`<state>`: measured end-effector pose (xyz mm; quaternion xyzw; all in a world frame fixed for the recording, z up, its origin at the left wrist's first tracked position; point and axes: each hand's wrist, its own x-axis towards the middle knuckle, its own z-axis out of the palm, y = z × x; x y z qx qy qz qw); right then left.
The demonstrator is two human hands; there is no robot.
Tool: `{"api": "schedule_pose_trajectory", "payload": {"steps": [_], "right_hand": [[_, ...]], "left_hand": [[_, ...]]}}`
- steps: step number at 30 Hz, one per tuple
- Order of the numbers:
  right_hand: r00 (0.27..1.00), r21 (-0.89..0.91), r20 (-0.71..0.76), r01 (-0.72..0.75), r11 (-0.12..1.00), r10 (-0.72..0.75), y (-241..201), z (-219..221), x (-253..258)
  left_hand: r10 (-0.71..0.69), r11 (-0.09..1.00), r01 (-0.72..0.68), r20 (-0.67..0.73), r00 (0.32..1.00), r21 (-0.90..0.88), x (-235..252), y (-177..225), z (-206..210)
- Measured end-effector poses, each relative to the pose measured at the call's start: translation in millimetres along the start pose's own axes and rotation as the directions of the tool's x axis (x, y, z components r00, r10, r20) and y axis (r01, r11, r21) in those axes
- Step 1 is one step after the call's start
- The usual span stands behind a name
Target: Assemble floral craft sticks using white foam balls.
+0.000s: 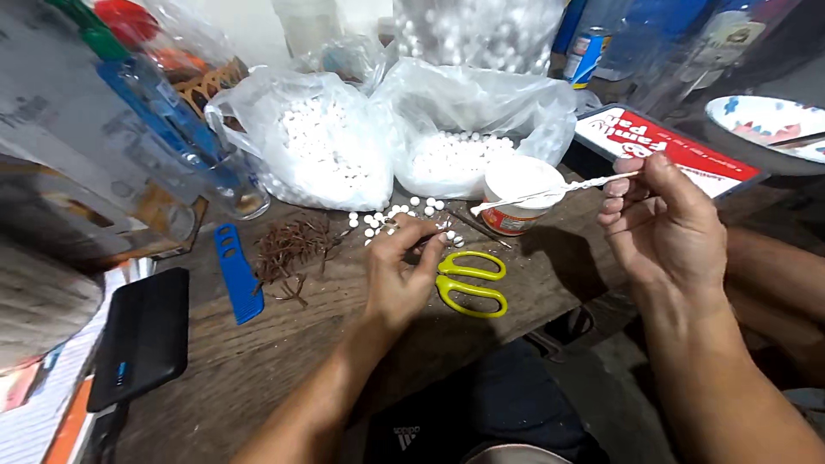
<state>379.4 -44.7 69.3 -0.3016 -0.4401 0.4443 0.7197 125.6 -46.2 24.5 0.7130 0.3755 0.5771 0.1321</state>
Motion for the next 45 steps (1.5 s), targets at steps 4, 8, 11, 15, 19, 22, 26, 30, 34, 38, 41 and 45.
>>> {"api": "schedule_pose_trajectory", "payload": {"steps": [4,8,11,15,19,22,26,30,34,38,41,45], "right_hand": [[0.998,-0.009,0.047,-0.029,1.000,0.029,8.5,9.2,3.4],[0.998,-0.019,0.057,-0.025,1.000,0.026,11.5,10.4,5.9],[0.999,-0.033,0.046,-0.019,0.999,0.021,12.1,11.1,5.6],[0.998,-0.052,0.060,-0.001,0.999,0.004,13.9,10.1,6.0],[0.999,-0.064,0.053,0.002,0.998,0.001,14.8,8.7,5.9],[0.999,-0.081,0.049,0.001,0.997,0.003,12.4,7.4,4.0],[0.998,-0.082,0.058,0.013,0.997,-0.008,10.9,8.5,4.0],[0.998,-0.077,0.059,0.022,0.997,-0.017,14.3,8.5,6.6],[0.999,-0.064,0.044,0.012,0.998,-0.009,15.9,7.6,6.8],[0.999,-0.063,0.043,0.002,0.998,0.000,15.9,7.4,6.4],[0.999,-0.068,0.045,0.002,0.998,0.001,15.5,9.2,6.5],[0.999,-0.079,0.039,-0.002,0.997,0.005,15.2,8.8,6.0]], "left_hand": [[0.012,1.000,-0.012,0.004,1.000,-0.010,0.5,-1.1,0.1],[0.033,0.999,-0.033,0.014,0.999,-0.013,1.2,-0.4,0.0],[0.029,1.000,-0.029,0.013,0.999,-0.012,1.0,-0.4,0.3],[0.030,1.000,-0.030,0.004,1.000,0.000,0.7,0.8,0.1],[0.032,0.999,-0.032,0.000,0.999,0.001,0.9,0.2,0.1],[0.015,1.000,-0.015,0.005,1.000,0.016,0.8,0.6,-0.5],[0.016,1.000,-0.016,0.008,1.000,0.006,1.1,0.6,0.2],[0.027,1.000,-0.027,0.009,1.000,0.005,1.1,0.1,0.7],[0.030,0.999,-0.030,0.008,1.000,0.011,1.1,-0.4,0.5],[0.035,0.999,-0.035,0.003,0.999,0.016,1.1,-0.2,0.6],[0.046,0.999,-0.046,0.011,0.999,0.012,1.0,0.5,0.7],[0.040,0.999,-0.040,-0.016,0.999,0.015,1.1,-1.0,0.4]]}}
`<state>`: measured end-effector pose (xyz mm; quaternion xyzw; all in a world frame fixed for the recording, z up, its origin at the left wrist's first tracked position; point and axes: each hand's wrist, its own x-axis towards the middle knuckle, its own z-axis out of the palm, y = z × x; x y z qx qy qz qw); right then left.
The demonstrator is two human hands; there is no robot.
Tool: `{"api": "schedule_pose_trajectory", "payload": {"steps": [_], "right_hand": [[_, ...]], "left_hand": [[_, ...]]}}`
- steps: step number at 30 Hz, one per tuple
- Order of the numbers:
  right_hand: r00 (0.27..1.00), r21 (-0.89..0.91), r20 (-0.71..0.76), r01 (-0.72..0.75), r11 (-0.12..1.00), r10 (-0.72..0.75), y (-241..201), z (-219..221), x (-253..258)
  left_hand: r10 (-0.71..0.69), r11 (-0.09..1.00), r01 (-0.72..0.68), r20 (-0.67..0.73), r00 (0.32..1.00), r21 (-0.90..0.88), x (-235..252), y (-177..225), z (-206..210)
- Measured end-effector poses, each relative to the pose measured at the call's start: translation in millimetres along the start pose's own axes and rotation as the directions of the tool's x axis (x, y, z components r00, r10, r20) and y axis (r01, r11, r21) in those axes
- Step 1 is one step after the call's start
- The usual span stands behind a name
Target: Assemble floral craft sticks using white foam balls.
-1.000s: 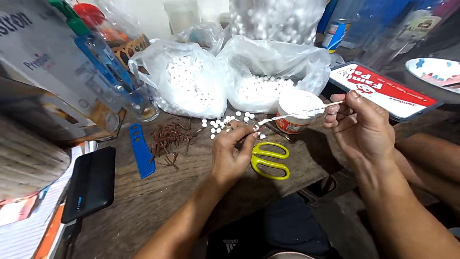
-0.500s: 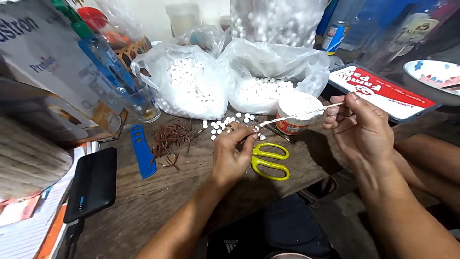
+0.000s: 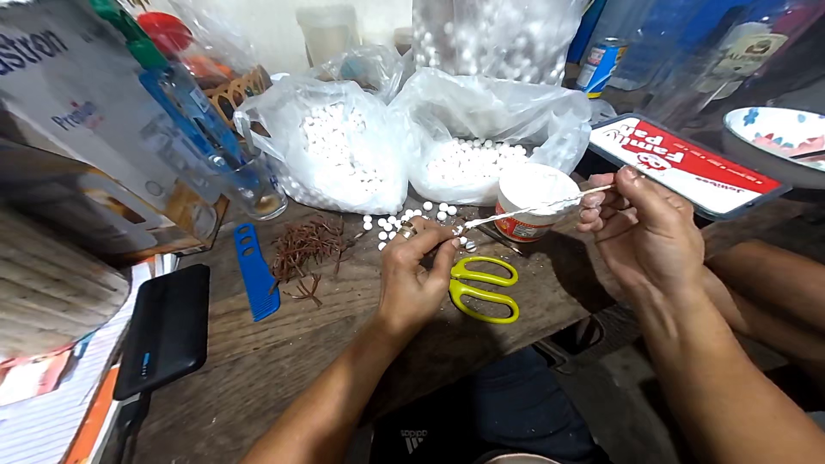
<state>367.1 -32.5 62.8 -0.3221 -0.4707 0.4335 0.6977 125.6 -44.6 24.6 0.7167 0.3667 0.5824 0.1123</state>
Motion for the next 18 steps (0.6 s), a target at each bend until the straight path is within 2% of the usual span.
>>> {"api": "schedule_pose_trajectory", "payload": {"steps": [18], "right_hand": [[1.000,0.011,-0.014,0.002,1.000,-0.002,0.6,-2.8,-4.7]], "left_hand": [[-0.010,1.000,0.010,-0.025,1.000,0.015,1.3,-0.5,-1.7]]}}
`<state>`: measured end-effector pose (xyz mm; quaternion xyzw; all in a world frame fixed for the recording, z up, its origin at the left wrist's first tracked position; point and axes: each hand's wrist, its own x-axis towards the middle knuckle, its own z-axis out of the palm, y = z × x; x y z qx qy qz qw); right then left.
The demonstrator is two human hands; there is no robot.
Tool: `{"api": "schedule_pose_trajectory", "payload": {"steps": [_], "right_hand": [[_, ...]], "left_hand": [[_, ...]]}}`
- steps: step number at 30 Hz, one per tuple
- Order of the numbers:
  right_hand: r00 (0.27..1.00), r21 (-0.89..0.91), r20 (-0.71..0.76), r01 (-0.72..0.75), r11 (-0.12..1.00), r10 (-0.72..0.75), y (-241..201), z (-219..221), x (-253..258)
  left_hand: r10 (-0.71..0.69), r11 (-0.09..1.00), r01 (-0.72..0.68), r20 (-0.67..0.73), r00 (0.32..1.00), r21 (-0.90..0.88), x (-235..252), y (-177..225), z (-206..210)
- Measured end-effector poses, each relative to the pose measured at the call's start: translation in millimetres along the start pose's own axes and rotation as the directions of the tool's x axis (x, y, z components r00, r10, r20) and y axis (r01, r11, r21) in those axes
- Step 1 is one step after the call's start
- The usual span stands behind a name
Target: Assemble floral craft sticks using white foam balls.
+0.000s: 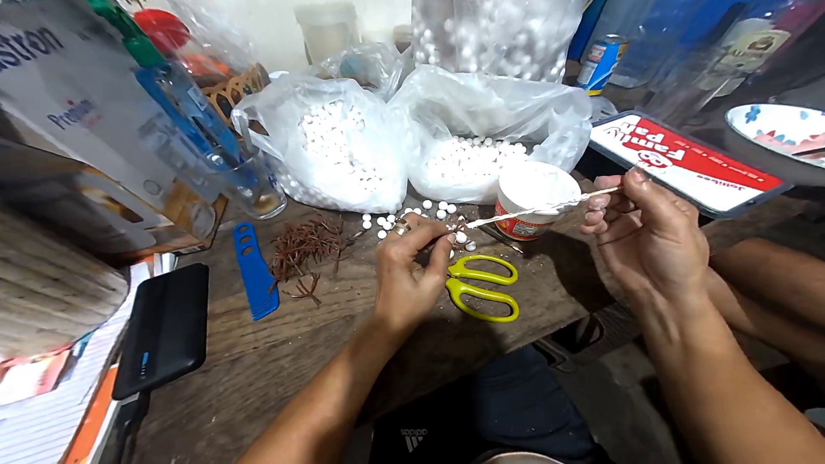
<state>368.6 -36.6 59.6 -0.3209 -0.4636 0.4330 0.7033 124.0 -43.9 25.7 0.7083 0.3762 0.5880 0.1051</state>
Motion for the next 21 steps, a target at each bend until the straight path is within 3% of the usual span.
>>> {"api": "schedule_pose_trajectory", "payload": {"steps": [21], "right_hand": [[1.000,-0.010,0.022,0.019,1.000,-0.019,-2.3,-1.3,-3.8]], "left_hand": [[-0.011,1.000,0.011,0.005,1.000,0.018,0.5,-0.8,-0.2]]}}
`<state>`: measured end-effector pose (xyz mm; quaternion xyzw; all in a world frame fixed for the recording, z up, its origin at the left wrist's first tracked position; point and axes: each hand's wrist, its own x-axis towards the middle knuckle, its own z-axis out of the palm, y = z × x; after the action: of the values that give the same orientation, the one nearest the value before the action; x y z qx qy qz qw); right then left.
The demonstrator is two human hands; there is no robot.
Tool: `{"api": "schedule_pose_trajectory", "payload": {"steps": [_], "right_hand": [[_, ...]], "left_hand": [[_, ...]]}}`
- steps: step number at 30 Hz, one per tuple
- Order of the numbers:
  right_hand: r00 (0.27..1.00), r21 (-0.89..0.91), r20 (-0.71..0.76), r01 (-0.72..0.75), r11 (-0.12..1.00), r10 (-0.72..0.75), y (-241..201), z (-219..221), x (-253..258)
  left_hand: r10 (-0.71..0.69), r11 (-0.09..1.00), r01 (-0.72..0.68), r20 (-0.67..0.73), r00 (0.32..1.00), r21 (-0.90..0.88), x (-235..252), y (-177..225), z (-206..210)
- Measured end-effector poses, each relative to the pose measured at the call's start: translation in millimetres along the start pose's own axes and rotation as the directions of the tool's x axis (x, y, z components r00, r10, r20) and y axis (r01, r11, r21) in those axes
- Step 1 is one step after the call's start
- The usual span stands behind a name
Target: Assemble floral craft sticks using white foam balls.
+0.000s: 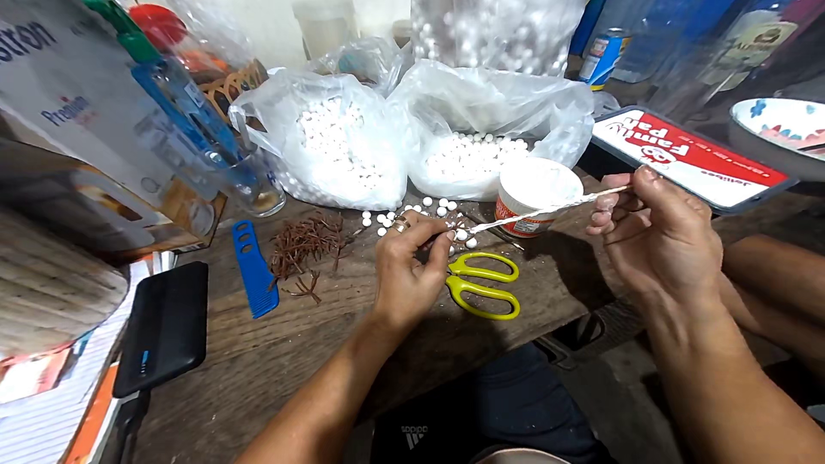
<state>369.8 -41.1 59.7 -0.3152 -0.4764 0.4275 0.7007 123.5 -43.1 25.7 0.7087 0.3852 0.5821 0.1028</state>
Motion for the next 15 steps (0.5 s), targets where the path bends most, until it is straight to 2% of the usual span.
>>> {"api": "schedule_pose_trajectory", "payload": {"steps": [15], "right_hand": [[1.000,-0.016,-0.003,0.005,1.000,-0.005,3.4,4.6,2.8]], "left_hand": [[0.001,1.000,-0.001,0.018,1.000,0.017,-0.4,0.5,-0.7]]}}
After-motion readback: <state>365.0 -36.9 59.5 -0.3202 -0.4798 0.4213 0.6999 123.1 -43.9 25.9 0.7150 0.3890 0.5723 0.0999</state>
